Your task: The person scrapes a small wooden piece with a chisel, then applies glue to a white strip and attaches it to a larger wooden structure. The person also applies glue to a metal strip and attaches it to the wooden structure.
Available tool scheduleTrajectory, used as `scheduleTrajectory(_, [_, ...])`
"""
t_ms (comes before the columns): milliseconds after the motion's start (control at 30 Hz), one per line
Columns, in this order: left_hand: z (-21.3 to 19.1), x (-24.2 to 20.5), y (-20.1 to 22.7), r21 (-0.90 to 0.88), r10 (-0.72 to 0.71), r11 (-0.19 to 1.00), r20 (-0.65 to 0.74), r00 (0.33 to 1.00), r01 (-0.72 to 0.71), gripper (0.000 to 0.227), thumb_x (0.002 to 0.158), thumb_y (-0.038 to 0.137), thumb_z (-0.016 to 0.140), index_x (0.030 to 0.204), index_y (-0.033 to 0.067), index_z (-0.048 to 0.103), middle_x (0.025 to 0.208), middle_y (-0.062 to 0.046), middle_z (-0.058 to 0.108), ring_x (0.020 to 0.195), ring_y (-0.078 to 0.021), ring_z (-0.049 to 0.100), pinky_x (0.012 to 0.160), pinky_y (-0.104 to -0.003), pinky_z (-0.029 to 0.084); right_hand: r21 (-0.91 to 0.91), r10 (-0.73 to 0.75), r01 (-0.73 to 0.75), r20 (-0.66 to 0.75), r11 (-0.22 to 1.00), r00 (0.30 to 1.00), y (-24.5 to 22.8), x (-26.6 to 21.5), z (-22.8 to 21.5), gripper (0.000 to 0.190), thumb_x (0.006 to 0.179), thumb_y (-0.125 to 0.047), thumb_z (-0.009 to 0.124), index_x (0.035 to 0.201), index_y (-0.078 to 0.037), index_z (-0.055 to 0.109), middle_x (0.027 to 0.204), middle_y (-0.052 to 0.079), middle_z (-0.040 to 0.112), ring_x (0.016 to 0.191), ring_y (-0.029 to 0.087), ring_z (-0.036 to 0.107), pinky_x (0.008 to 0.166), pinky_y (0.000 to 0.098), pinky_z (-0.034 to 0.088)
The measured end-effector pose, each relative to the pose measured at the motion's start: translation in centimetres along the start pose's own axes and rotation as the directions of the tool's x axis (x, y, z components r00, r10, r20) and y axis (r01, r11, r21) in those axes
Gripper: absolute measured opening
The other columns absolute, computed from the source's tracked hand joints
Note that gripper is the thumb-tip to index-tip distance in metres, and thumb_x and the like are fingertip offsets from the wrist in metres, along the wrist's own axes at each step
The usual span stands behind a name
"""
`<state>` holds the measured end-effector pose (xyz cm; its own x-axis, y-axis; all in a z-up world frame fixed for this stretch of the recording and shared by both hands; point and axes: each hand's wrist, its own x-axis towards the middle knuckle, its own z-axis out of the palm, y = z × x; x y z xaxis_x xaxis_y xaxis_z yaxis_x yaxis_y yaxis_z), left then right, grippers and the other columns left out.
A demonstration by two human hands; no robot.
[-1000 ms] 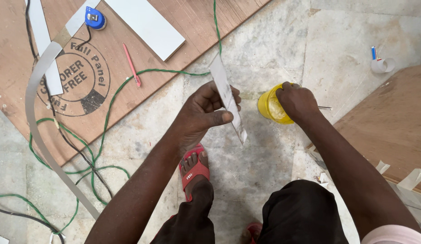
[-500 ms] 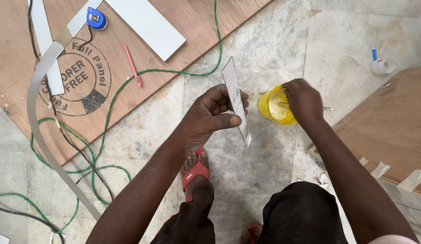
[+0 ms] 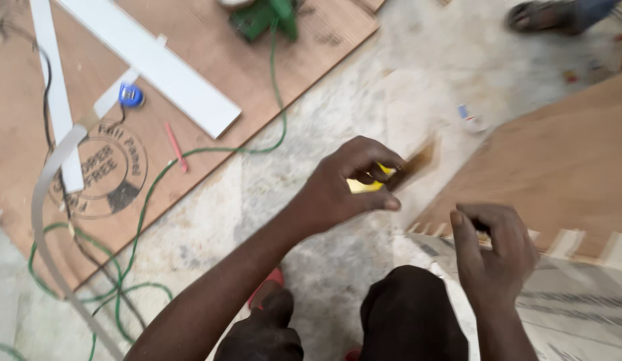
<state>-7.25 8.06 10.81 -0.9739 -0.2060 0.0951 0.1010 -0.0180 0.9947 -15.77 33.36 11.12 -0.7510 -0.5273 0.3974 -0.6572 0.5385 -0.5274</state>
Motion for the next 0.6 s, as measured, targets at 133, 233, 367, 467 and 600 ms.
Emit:
scheduleTrajectory(133, [5.7,-0.3,7.8,0.598,0.352,0.743,0.034,0.935,-0.302,0.046,0.079,0.029,0.087,0.12,0.017,0.069,0.114,-0.003,0.061,0.099,-0.0194,0.064,0.089,-0.039,0.053,-0.006,-0.069,0.07,-0.217,0.998,0.974,-1.1,-1.8,-7.1,0.013,0.109,-0.009,0.082,0.108,-0.005,0.069,0.103,0.006,0.073,0.09,0.012,0.069,0.078,0.0227,0.056])
scheduleTrajectory(233, [8.9,-1.1,12.5,0.779,0.538,0.466,0.126,0.833,-0.419,0.045,0.083,0.03,0.084,0.122,0.0153,0.068,0.114,-0.003,0.06,0.097,-0.021,0.061,0.084,-0.041,0.049,0.003,-0.106,0.115,-0.362,0.993,0.926,-2.1,-2.7,-11.6,0.013,0.108,-0.009,0.081,0.109,-0.005,0.068,0.104,0.007,0.073,0.09,0.012,0.068,0.078,0.0215,0.056])
scheduleTrajectory(367, [12.1,-1.8,16.0,0.857,0.649,0.289,0.153,0.745,-0.427,0.039,0.09,0.024,0.083,0.124,0.014,0.067,0.117,-0.003,0.059,0.099,-0.0197,0.06,0.086,-0.041,0.049,-0.039,-0.077,0.067,-0.465,0.997,0.882,-2.2,-3.8,-15.3,0.018,0.098,-0.012,0.084,0.104,-0.004,0.069,0.099,0.011,0.074,0.087,0.016,0.07,0.067,0.0232,0.051])
scheduleTrajectory(467, [13.8,-2.1,18.0,0.844,0.645,0.323,0.135,0.752,-0.428,0.045,0.083,0.025,0.084,0.122,0.0116,0.068,0.111,-0.004,0.06,0.097,-0.023,0.061,0.083,-0.043,0.049,-0.075,-0.137,0.115,-0.472,0.99,0.871,-1.7,-4.7,-17.5,0.017,0.108,-0.015,0.085,0.108,-0.008,0.07,0.102,0.007,0.075,0.092,0.012,0.072,0.072,0.0196,0.053])
scheduleTrajectory(600, [16.2,-2.6,20.1,0.684,0.597,0.607,-0.058,0.8,-0.404,0.049,0.08,0.026,0.088,0.122,0.0107,0.068,0.112,-0.005,0.064,0.097,-0.0218,0.066,0.079,-0.038,0.056,-0.135,-0.122,0.06,-0.519,0.989,0.846,-2.1,-5.6,-19.9,0.021,0.091,-0.011,0.087,0.101,-0.005,0.07,0.099,0.011,0.076,0.065,0.007,0.058,0.055,0.02,0.041])
